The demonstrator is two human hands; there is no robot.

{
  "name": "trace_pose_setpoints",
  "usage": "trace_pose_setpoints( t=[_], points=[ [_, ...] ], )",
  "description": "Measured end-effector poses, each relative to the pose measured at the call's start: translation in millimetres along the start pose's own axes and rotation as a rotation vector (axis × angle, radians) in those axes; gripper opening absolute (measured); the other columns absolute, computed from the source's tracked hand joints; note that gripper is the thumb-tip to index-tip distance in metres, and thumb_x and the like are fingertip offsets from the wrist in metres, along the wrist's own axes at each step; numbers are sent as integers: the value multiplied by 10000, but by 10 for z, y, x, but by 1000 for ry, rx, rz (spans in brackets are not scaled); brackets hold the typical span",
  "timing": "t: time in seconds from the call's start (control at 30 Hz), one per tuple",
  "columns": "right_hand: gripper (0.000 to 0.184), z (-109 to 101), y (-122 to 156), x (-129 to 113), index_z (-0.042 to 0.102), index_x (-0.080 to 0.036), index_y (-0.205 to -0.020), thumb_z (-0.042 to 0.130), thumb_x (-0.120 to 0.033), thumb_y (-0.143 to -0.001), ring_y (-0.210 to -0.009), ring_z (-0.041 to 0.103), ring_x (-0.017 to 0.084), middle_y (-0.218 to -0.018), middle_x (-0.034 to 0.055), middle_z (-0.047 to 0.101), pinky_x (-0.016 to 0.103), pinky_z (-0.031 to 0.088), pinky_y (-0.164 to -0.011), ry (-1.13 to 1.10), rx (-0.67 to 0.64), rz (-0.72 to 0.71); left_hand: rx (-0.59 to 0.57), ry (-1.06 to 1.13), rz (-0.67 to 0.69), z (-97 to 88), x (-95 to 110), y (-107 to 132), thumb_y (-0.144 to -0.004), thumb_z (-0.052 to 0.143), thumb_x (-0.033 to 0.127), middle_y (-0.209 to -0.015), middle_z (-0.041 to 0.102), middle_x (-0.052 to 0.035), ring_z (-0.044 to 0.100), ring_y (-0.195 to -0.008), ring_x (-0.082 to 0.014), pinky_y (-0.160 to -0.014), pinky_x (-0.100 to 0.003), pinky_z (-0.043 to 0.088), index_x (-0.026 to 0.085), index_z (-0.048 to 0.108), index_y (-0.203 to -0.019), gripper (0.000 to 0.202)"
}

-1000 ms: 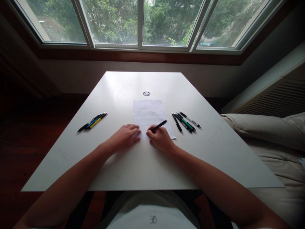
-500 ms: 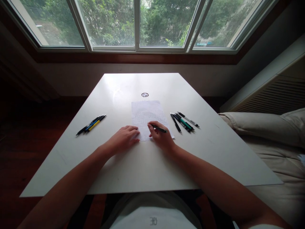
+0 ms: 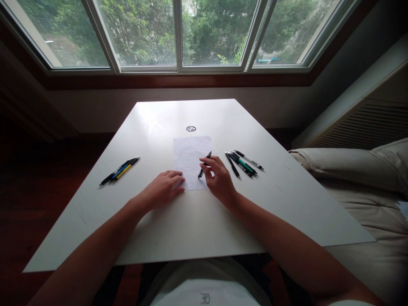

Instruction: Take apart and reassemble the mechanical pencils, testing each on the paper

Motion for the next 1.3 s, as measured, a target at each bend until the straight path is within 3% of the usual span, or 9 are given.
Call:
trace_pose_setpoints(
  t=[0.1, 0.23, 0.37, 0.43, 0.63, 0.8, 1.0, 1.13, 1.3],
  points=[
    [233, 44, 3, -20, 642, -243, -1115, 441, -224, -1000, -1060, 622, 225, -1115, 82, 625, 388, 539, -952, 3, -45, -41, 3, 5, 0, 0, 1, 0, -958, 541, 415, -1386, 574, -98, 516, -1283, -285, -1088, -457, 423, 245, 626, -1264, 360],
    [195, 1, -29, -6, 587, -241, -1152, 474, -254, -994, -981, 652, 202, -1127, 72, 643, 359, 563, -872, -31, -1, -2, -1, 4, 1, 1, 9, 0, -963, 532, 416, -1383, 574, -101, 517, -1278, -287, -1082, -461, 429, 240, 628, -1260, 359],
    [331, -273, -150, 212, 481, -202, -1215, 596, -324, -930, -878, 682, 206, -1107, 96, 676, 338, 580, -737, -22, 149, 140, -15, 4, -1, 2, 8, 2, -966, 524, 419, -1388, 566, -105, 514, -1280, -287, -1075, -466, 437, 234, 623, -1262, 362],
    [361, -434, -220, 397, 496, -177, -1229, 608, -317, -916, -862, 685, 212, -1099, 115, 689, 350, 570, -756, 73, 177, 202, -15, 8, -2, -1, 3, 4, -965, 525, 423, -1389, 565, -103, 515, -1280, -289, -1071, -473, 442, 238, 626, -1252, 356],
    [244, -642, -289, 923, 667, -140, -1033, 680, -257, -819, -818, 667, 208, -1002, 111, 707, 337, 525, -782, 406, 81, 387, -6, 26, 5, -5, 9, 5, -962, 528, 426, -1390, 565, -102, 517, -1282, -290, -1060, -477, 449, 242, 636, -1227, 340],
    [261, -579, -248, 1028, 677, -173, -1044, 679, -261, -798, -742, 644, 203, -913, 75, 721, 301, 465, -675, 524, -56, 538, 73, -8, -57, -48, -55, -5, -984, 480, 383, -1353, 594, -93, 551, -1241, -279, -1056, -465, 436, 238, 640, -1216, 317],
    [228, -648, -245, 1058, 687, -198, -1020, 647, -254, -803, -713, 627, 214, -943, 88, 722, 303, 415, -619, 677, -75, 589, 232, -93, -448, -260, -578, 113, -989, 428, 356, -1172, 658, -104, 625, -1065, -270, -940, -384, 491, 197, 654, -1167, 329],
    [203, -631, -262, 978, 693, -178, -972, 611, -313, -844, -724, 620, 214, -934, 100, 714, 301, 412, -610, 688, -21, 496, 215, -212, -700, -451, -1006, 289, -948, 488, 356, -1173, 640, -127, 611, -1064, -296, -907, -390, 486, 186, 654, -1162, 320],
    [225, -430, -228, 594, 692, -178, -942, 532, -335, -922, -761, 629, 218, -873, 87, 715, 309, 443, -682, 552, -32, 291, 226, -292, -939, -648, -1436, 513, -905, 537, 398, -1144, 649, -129, 625, -986, -285, -800, -360, 492, 215, 663, -1127, 314]
  ],
)
Point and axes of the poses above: each hand's wrist, its own y-axis away from the middle knuckle, its own z-axis out of the palm, x = y × z, the point moved 5 cm from there along -y, towards the middle knuckle
